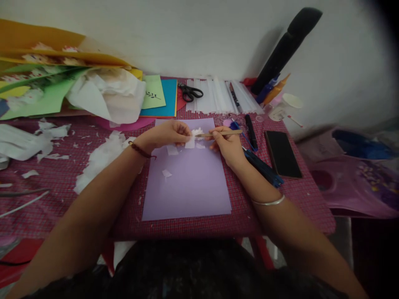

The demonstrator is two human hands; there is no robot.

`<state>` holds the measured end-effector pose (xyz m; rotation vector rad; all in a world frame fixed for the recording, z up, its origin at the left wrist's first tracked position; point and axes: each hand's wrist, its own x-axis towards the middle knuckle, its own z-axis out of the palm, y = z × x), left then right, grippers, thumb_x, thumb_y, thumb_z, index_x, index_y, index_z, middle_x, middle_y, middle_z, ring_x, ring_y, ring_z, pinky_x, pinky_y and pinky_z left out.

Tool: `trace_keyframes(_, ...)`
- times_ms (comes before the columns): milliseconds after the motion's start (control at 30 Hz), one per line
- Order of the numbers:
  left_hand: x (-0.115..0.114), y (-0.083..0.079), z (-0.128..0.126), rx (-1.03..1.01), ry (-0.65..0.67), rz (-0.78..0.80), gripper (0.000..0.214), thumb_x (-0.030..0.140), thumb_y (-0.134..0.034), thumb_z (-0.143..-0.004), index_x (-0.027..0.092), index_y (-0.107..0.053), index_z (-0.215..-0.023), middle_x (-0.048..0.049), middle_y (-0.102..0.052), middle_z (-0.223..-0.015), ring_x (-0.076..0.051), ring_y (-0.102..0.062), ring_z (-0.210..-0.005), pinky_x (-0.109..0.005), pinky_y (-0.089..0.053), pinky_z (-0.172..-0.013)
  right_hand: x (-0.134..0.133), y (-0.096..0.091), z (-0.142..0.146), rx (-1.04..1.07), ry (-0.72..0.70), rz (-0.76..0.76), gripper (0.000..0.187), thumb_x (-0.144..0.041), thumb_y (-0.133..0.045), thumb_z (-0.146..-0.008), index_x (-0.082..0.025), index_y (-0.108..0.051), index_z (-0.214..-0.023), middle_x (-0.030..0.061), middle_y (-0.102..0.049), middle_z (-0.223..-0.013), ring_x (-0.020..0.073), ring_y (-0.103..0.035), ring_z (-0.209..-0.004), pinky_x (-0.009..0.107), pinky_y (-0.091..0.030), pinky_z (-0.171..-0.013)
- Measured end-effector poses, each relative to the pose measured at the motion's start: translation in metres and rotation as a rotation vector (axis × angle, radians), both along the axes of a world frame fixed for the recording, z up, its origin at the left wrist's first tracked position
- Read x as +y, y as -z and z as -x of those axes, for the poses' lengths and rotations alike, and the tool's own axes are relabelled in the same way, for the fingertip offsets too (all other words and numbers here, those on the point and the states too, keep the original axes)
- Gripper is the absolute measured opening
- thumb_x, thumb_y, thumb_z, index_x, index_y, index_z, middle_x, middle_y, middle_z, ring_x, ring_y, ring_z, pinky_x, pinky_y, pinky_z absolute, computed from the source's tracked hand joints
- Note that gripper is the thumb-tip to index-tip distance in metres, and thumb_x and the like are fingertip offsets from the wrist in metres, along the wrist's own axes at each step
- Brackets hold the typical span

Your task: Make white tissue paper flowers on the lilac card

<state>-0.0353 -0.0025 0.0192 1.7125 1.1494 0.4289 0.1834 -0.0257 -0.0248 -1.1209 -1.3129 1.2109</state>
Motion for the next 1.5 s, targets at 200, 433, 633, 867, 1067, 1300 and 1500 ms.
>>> trace_keyframes(200, 0.001, 0.023, -0.020, 0.147, -0.141, -0.339, 0.004, 0.013, -0.056, -0.070, 0.017, -0.057, -0.072, 0.0025, -0.057, -0.060, -0.011, -0.051, -0.056, -0.023, -0.037, -0.055, -0.002, -0.004, -0.001, -0.005, 0.034, -0.022, 0.018, -0.039, -0.062, -0.084, -0.022, -0.059, -0.088, 0.0000, -0.069, -0.070, 0.0105, -0.056, -0.047, 0.023, -0.040, -0.042)
trace_keyframes(433, -0.003, 0.020, -0.024, 0.190, -0.172, -0.357, 0.004, 0.016, -0.057, -0.073, 0.016, -0.060, -0.070, 0.0009, -0.060, -0.065, -0.012, -0.052, -0.061, -0.024, -0.038, -0.059, -0.008, -0.007, -0.001, 0.000, 0.076, -0.090, 0.014, -0.036, -0.055, -0.087, -0.023, -0.056, -0.082, -0.0015, -0.066, -0.064, 0.0113, -0.056, -0.047, 0.025, -0.043, -0.047)
trace_keyframes(633, 0.006, 0.025, -0.015, 0.036, -0.133, -0.191, 0.007, 0.012, -0.058, -0.072, 0.014, -0.061, -0.078, 0.0016, -0.060, -0.063, -0.010, -0.052, -0.058, -0.022, -0.039, -0.057, -0.011, -0.004, 0.004, -0.134, -0.016, -0.158, 0.021, -0.044, -0.057, -0.087, -0.022, -0.057, -0.083, -0.0002, -0.068, -0.070, 0.0117, -0.057, -0.050, 0.027, -0.045, -0.051)
trace_keyframes(867, 0.010, 0.028, -0.009, -0.059, -0.164, -0.123, 0.011, 0.011, -0.059, -0.073, 0.015, -0.059, -0.083, 0.0006, -0.063, -0.067, -0.011, -0.060, -0.059, -0.023, -0.046, -0.059, -0.014, 0.000, 0.003, -0.264, -0.079, -0.262, 0.021, -0.041, -0.051, -0.093, -0.021, -0.059, -0.090, 0.0010, -0.066, -0.078, 0.0128, -0.059, -0.056, 0.027, -0.045, -0.056)
trace_keyframes(1067, 0.005, 0.017, -0.004, 0.018, -0.142, -0.052, 0.010, 0.007, -0.055, -0.076, 0.016, -0.058, -0.079, 0.0012, -0.059, -0.065, -0.012, -0.057, -0.056, -0.026, -0.045, -0.058, -0.023, -0.003, -0.001, -0.628, -0.147, -0.477, 0.022, -0.026, -0.042, -0.097, -0.022, -0.063, -0.102, 0.0057, -0.068, -0.099, 0.0167, -0.063, -0.074, 0.030, -0.047, -0.067)
trace_keyframes(1300, 0.003, 0.018, -0.003, 0.065, -0.127, -0.111, 0.016, 0.006, -0.050, -0.076, 0.015, -0.059, -0.086, 0.0018, -0.059, -0.066, -0.012, -0.056, -0.059, -0.025, -0.043, -0.060, -0.038, -0.020, 0.007, -1.242, -0.306, -0.649, 0.028, -0.014, -0.042, -0.095, -0.019, -0.067, -0.105, 0.0108, -0.068, -0.107, 0.0215, -0.061, -0.085, 0.030, -0.040, -0.062)
trace_keyframes(1500, 0.004, 0.019, -0.003, 0.042, -0.105, -0.099, 0.013, 0.008, -0.053, -0.075, 0.014, -0.061, -0.084, -0.0013, -0.064, -0.074, -0.011, -0.057, -0.057, -0.024, -0.044, -0.058, -0.040, -0.023, 0.003, -0.896, -0.239, -0.657, 0.024, -0.022, -0.043, -0.098, -0.020, -0.066, -0.101, 0.0093, -0.070, -0.101, 0.0206, -0.065, -0.086, 0.031, -0.047, -0.069)
